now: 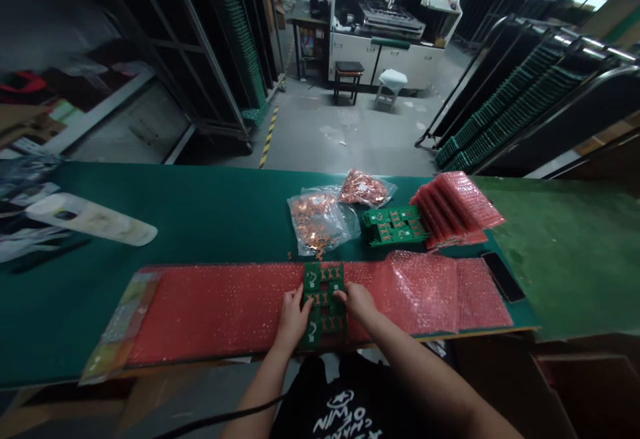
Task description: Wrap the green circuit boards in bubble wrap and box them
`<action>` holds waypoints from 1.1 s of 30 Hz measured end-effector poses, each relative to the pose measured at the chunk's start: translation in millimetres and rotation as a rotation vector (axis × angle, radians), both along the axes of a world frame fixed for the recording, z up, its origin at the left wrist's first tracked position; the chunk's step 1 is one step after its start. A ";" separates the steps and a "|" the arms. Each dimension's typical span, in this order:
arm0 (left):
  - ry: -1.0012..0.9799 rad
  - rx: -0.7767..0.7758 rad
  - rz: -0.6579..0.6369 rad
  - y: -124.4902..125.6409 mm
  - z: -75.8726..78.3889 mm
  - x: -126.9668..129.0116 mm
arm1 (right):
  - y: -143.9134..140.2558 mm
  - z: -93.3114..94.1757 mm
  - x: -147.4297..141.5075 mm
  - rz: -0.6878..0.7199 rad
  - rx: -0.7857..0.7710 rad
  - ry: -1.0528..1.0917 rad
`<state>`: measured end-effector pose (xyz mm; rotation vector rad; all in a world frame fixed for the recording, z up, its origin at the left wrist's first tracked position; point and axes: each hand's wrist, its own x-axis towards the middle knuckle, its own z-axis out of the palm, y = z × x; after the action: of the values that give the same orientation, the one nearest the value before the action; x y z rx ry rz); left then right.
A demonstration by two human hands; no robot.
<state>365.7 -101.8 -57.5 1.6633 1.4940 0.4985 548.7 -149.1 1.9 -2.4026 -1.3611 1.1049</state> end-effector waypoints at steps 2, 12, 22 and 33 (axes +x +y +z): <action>0.016 0.010 0.006 -0.3 -0.5 0.7 | -1.8 -2.7 -0.7 -0.004 -0.002 -0.062; 0.026 0.012 -0.027 0.7 3.5 0.1 | -9.2 -6.0 -3.4 -0.108 0.089 0.143; 0.052 -0.006 -0.033 2.8 6.0 0.1 | -16.2 -5.0 -3.8 -0.077 0.119 0.203; 0.041 -0.026 0.019 -12.1 39.2 7.1 | -24.1 -39.7 -1.3 -0.371 0.130 0.610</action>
<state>372.8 -113.9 -18.3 1.6495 1.5407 0.4560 547.4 -173.2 -37.9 -1.8798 -0.7288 1.4156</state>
